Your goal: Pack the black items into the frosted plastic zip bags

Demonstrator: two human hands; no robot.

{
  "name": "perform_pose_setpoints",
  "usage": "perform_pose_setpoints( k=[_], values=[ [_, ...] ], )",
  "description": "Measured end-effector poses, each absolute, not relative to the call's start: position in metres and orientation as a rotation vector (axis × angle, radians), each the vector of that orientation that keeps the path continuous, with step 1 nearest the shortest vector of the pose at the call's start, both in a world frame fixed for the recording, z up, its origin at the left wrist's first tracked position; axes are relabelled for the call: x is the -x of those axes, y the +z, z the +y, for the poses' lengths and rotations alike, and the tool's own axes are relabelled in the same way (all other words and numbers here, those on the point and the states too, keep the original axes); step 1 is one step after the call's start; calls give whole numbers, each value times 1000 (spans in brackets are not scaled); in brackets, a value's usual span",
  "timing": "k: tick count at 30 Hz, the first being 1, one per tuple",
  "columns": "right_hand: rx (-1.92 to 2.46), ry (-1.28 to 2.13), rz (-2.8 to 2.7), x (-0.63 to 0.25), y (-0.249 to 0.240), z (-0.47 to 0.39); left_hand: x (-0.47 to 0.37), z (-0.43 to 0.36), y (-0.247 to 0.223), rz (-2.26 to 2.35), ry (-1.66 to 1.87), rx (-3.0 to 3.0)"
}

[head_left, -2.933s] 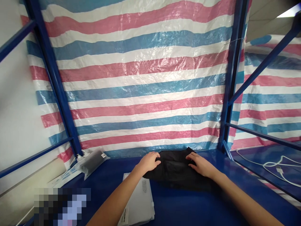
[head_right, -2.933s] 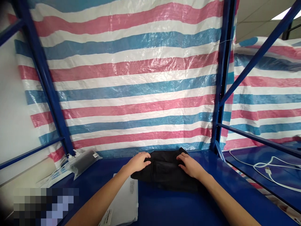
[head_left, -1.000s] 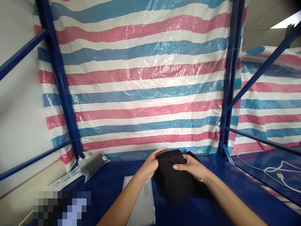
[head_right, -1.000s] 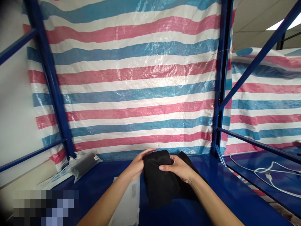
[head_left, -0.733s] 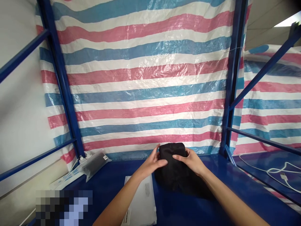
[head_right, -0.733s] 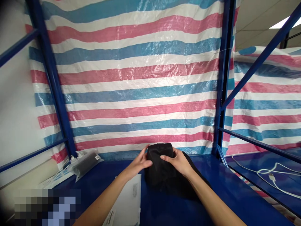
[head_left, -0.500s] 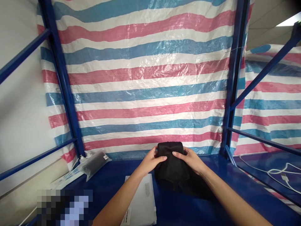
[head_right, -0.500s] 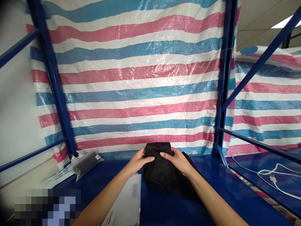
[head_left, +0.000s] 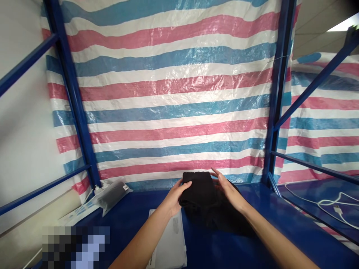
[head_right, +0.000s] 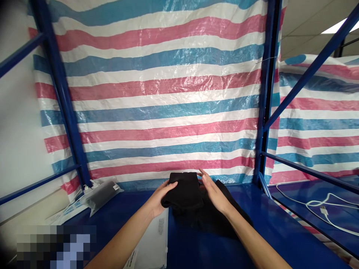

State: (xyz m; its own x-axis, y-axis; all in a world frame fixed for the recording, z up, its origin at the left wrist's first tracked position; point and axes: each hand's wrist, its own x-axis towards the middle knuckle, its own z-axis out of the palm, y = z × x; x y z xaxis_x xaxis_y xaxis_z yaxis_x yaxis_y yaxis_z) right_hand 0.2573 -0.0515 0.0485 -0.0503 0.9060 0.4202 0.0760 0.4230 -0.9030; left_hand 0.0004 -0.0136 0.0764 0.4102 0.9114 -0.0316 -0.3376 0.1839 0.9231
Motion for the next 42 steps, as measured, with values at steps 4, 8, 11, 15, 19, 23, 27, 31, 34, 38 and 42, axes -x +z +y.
perform_pose_setpoints(
  k=[4, 8, 11, 15, 19, 23, 27, 31, 34, 38, 42],
  values=[
    [810, 296, -1950, -258, 50, -64, -4, -20, 83, 691, 963, -769],
    [840, 251, -1944, -255, 56, -70, 1, -33, 90, 671, 836, -730],
    [877, 627, -1655, -256, 60, -75, 19, -42, 91, 810, 601, -1028],
    [796, 1128, -1296, -255, 60, -87, 38, -46, 85, 1064, 717, -1541],
    [784, 1276, -1252, -245, 47, -94, 29, -52, 81, 772, 719, -1454],
    [781, 1390, -1294, -236, 37, -94, 12, -54, 79, 859, 667, -1311],
    [753, 1430, -1248, -233, 39, -93, 10, -54, 71, 922, 785, -1178],
    [707, 1431, -1215, -226, 39, -91, 12, -59, 66, 756, 761, -1235],
    [732, 1394, -1207, -220, 39, -88, 8, -59, 64, 712, 888, -1375],
    [747, 1310, -1297, -221, 42, -84, 6, -51, 59, 684, 980, -1468],
    [751, 1361, -1350, -231, 42, -79, 14, -47, 62, 766, 848, -1472]
  ],
)
